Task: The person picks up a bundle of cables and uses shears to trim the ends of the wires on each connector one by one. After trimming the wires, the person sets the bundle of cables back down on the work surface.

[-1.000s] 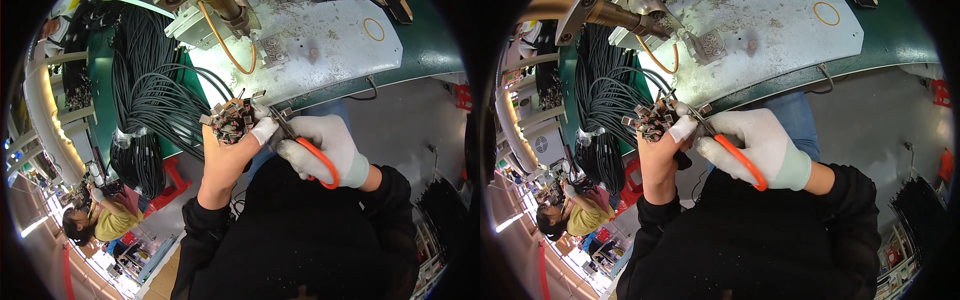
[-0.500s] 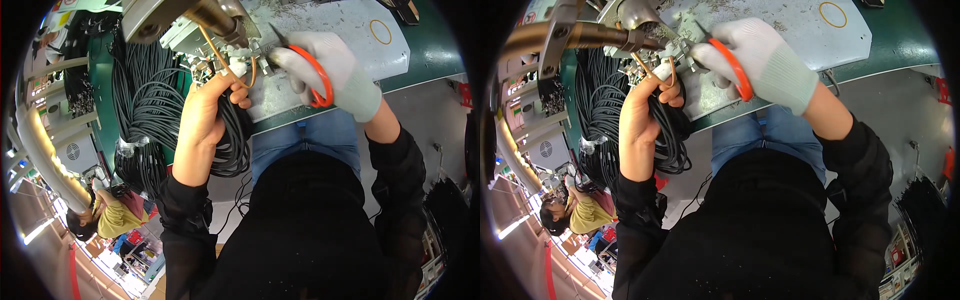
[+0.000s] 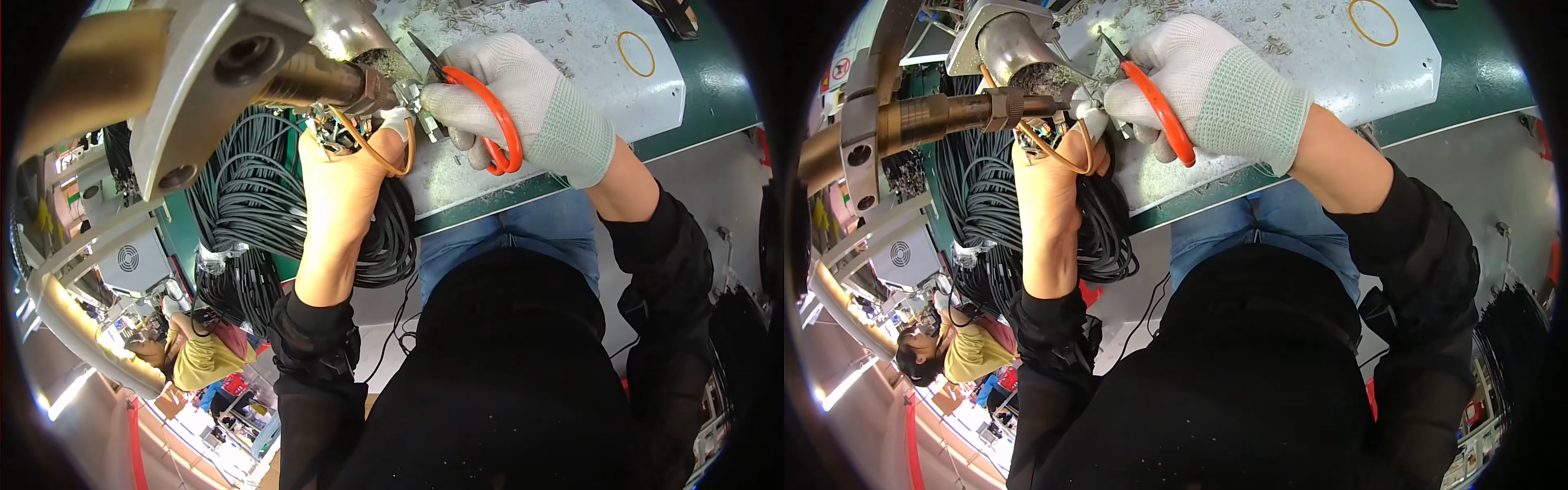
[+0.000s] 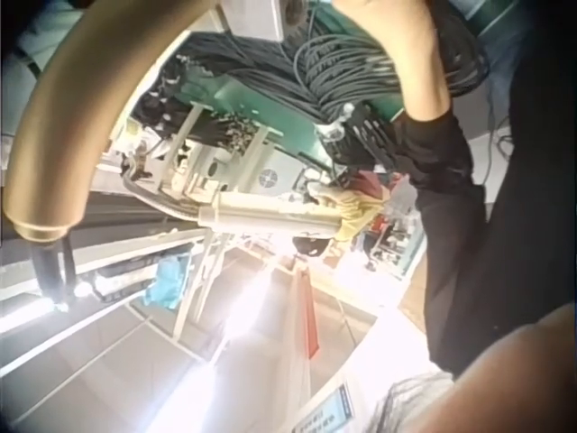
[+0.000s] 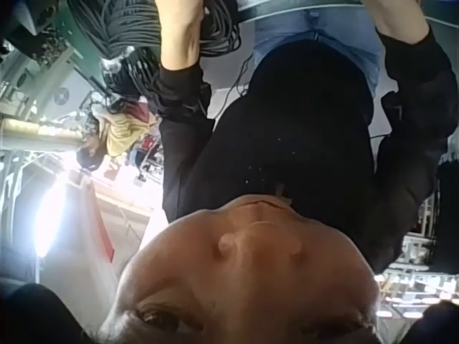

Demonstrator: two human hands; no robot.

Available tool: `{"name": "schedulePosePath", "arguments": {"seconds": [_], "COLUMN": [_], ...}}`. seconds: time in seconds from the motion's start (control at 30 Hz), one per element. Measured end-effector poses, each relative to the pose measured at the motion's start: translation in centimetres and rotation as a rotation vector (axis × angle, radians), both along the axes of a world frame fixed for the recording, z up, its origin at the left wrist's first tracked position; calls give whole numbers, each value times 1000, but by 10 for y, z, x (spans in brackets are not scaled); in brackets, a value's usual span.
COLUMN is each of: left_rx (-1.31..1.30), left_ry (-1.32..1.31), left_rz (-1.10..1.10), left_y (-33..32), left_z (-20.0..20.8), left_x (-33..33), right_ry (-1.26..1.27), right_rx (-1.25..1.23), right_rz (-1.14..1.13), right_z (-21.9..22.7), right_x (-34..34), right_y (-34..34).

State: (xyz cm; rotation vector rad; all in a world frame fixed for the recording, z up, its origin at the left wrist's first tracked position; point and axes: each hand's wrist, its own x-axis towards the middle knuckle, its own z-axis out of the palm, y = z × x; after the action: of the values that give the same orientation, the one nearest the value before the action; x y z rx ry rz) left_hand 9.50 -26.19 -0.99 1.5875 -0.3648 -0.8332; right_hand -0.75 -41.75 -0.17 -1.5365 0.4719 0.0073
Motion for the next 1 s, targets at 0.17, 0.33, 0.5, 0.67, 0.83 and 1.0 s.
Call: {"name": "schedulePosePath", "arguments": {"seconds": [0.17,0.33,0.5,0.67,0.83,1.0], "left_rx": [-56,-38,59,-3,-37,12], "left_ry": [-149,-214,-224,-218,-171,-173], "left_rz": [17,-18,-30,18,23,-83], "left_y": [-2,0,2,2,5,5], "left_z": [-4,-8,-10,-10,-13,-9], "left_x": [-1,0,0,-3,-2,1], "right_ry": [-326,-84,-116,-424,-346,-122], "right_rx": [-180,0,43,-360,-237,-11], "right_rz": [102,24,35,108,122,62], "right_z": [-15,-7,-12,-21,-16,-11], "right_x": [-1,-1,-1,3,1,1], "right_y": [-5,-1,-3,-6,-5,-4]}}
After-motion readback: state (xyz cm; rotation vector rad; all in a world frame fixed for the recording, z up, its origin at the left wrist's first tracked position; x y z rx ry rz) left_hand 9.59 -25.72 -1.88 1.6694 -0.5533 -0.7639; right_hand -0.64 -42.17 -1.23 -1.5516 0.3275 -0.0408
